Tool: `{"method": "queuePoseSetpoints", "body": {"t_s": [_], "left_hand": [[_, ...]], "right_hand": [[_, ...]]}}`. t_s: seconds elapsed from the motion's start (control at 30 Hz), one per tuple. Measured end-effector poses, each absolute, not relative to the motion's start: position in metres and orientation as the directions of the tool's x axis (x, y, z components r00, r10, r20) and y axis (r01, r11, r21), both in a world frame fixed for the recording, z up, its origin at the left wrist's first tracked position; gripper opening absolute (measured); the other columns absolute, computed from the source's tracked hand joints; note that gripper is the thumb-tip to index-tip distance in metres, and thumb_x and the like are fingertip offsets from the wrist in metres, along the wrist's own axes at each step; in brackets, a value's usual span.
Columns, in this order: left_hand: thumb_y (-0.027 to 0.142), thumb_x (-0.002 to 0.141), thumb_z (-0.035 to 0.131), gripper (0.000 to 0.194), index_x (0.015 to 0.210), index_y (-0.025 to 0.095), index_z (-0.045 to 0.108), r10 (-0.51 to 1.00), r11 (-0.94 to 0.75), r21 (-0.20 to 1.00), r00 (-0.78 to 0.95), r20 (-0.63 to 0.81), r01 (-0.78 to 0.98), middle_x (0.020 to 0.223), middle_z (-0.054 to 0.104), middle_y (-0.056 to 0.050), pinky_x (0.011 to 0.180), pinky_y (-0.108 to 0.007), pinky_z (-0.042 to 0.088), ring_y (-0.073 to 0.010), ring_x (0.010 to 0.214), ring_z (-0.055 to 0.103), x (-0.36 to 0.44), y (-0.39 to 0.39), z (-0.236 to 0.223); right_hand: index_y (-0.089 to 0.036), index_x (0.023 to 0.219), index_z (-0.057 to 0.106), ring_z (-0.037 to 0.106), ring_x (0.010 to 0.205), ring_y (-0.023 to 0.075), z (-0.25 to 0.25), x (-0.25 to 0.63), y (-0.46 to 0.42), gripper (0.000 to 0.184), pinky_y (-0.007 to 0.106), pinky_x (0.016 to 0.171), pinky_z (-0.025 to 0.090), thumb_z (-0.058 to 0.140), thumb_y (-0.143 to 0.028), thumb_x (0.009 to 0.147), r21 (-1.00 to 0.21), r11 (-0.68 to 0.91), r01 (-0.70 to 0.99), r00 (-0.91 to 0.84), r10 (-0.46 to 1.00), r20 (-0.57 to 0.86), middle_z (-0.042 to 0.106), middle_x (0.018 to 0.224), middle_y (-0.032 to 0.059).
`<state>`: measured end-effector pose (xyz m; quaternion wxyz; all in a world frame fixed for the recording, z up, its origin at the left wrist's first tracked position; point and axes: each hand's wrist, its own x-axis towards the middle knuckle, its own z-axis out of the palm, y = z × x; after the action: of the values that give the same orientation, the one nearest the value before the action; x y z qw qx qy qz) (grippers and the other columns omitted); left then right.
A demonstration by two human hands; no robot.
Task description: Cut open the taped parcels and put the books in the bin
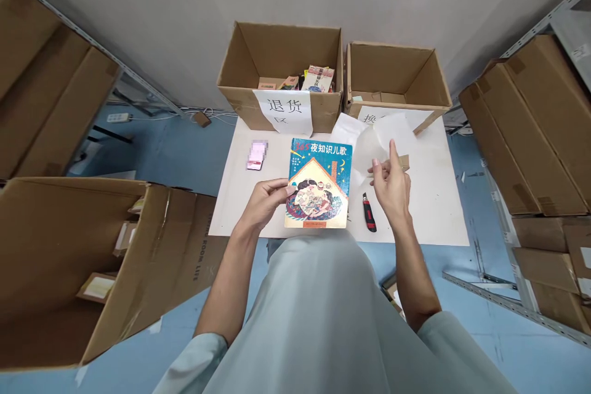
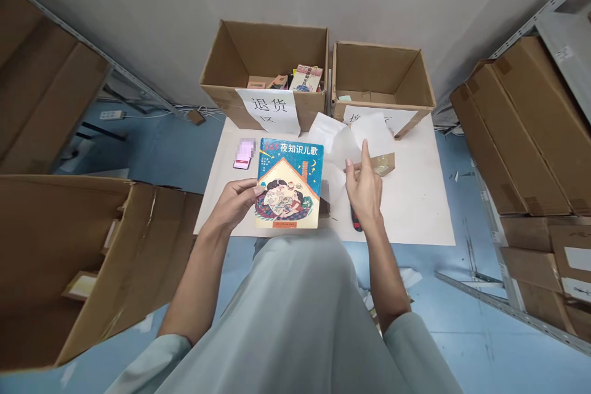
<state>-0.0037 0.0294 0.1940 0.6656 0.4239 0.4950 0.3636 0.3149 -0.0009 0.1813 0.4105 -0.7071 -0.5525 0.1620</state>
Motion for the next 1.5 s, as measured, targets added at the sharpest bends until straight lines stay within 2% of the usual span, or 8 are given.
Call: {"method": "queuePoseSetpoints", "body": {"t_s": [0.23, 0.4, 0.57, 0.73, 0.87, 1.0, 1.33, 1.5], "left_hand": [[0.059, 0.060, 0.105, 0.063, 0.102, 0.014, 0.092, 0.963, 0.264, 0.960, 0.080, -0.257, -0.096, 0.100, 0.087, -0.010, 0.080, -0.040, 0.070, -0.0306, 0.093, 0.081, 0.018, 0.027, 0.201], [0.055, 0.077, 0.099, 0.060, 0.123, 0.017, 0.090, 0.995, 0.099, 0.995, 0.028, -0.099, -0.028, 0.127, 0.086, -0.008, 0.108, -0.050, 0.070, -0.0361, 0.120, 0.081, 0.060, 0.002, 0.215], [0.052, 0.093, 0.088, 0.040, 0.121, 0.023, 0.090, 0.991, -0.063, 0.991, 0.122, 0.048, 0.120, 0.134, 0.084, -0.009, 0.126, -0.052, 0.058, -0.0348, 0.135, 0.077, 0.070, -0.010, 0.221], [0.056, 0.091, 0.091, 0.072, 0.151, 0.021, 0.074, 1.000, 0.014, 0.983, -0.001, -0.015, 0.185, 0.152, 0.075, -0.015, 0.132, -0.051, 0.049, -0.0361, 0.153, 0.063, 0.029, 0.016, 0.218], [0.064, 0.077, 0.100, 0.087, 0.145, 0.016, 0.077, 0.906, 0.295, 0.955, 0.315, -0.283, 0.008, 0.143, 0.079, -0.020, 0.118, -0.052, 0.059, -0.0413, 0.141, 0.071, 0.010, 0.030, 0.211], [0.063, 0.075, 0.101, 0.071, 0.127, 0.018, 0.086, 0.861, 0.357, 0.928, 0.424, -0.282, -0.109, 0.137, 0.082, -0.016, 0.108, -0.049, 0.066, -0.0394, 0.128, 0.078, 0.017, 0.027, 0.208], [0.049, 0.079, 0.097, 0.069, 0.138, 0.017, 0.083, 0.965, 0.243, 0.968, 0.119, -0.235, -0.059, 0.127, 0.086, -0.008, 0.103, -0.047, 0.070, -0.0323, 0.113, 0.083, 0.047, 0.020, 0.203], [0.037, 0.088, 0.088, 0.052, 0.138, 0.025, 0.084, 0.992, 0.109, 0.979, 0.049, -0.120, 0.175, 0.132, 0.085, -0.005, 0.111, -0.047, 0.066, -0.0341, 0.123, 0.082, 0.070, 0.000, 0.180]], "right_hand": [[-0.026, 0.133, 0.083, 0.082, 0.114, 0.0268, 0.206, 0.263, -0.028, 0.037, 0.042, 0.099, 0.071, 0.062, -0.048, 0.113, -0.789, 0.209, 0.578, 0.162, 0.918, 0.362, 0.084, 0.132, 0.0107], [-0.031, 0.160, 0.065, 0.072, 0.142, 0.0352, 0.188, 0.218, -0.036, 0.073, 0.049, 0.120, 0.062, 0.086, -0.047, 0.093, -0.845, 0.166, 0.509, 0.052, 0.974, 0.223, 0.072, 0.158, 0.0085], [-0.029, 0.134, 0.076, 0.084, 0.107, 0.0309, 0.179, 0.218, -0.032, 0.039, 0.045, 0.099, 0.070, 0.075, -0.050, 0.101, -0.968, -0.001, 0.251, 0.232, 0.971, 0.059, 0.087, 0.115, 0.0060], [-0.026, 0.129, 0.076, 0.081, 0.122, 0.0322, 0.185, 0.250, -0.030, 0.054, 0.045, 0.102, 0.069, 0.085, -0.065, 0.094, -0.990, -0.057, -0.127, 0.121, 0.990, -0.072, 0.085, 0.131, 0.0087], [-0.026, 0.131, 0.077, 0.081, 0.122, 0.0339, 0.184, 0.263, -0.033, 0.064, 0.048, 0.101, 0.070, 0.091, -0.068, 0.086, -0.968, -0.115, -0.224, 0.074, 0.988, -0.135, 0.085, 0.133, 0.0089], [-0.026, 0.130, 0.078, 0.083, 0.119, 0.0331, 0.181, 0.265, -0.032, 0.065, 0.048, 0.102, 0.070, 0.093, -0.067, 0.083, -0.952, -0.155, -0.265, 0.012, 0.986, -0.164, 0.086, 0.129, 0.0077], [-0.027, 0.161, 0.065, 0.061, 0.156, 0.0360, 0.162, 0.261, -0.019, 0.089, 0.058, 0.130, 0.053, 0.091, -0.069, 0.087, -0.991, -0.083, -0.104, 0.184, 0.978, -0.101, 0.062, 0.168, 0.0148], [-0.028, 0.170, 0.056, 0.066, 0.152, 0.0355, 0.162, 0.226, -0.028, 0.100, 0.053, 0.123, 0.061, 0.090, -0.071, 0.087, -0.985, -0.116, -0.127, 0.090, 0.988, -0.128, 0.064, 0.167, 0.0139]]}}
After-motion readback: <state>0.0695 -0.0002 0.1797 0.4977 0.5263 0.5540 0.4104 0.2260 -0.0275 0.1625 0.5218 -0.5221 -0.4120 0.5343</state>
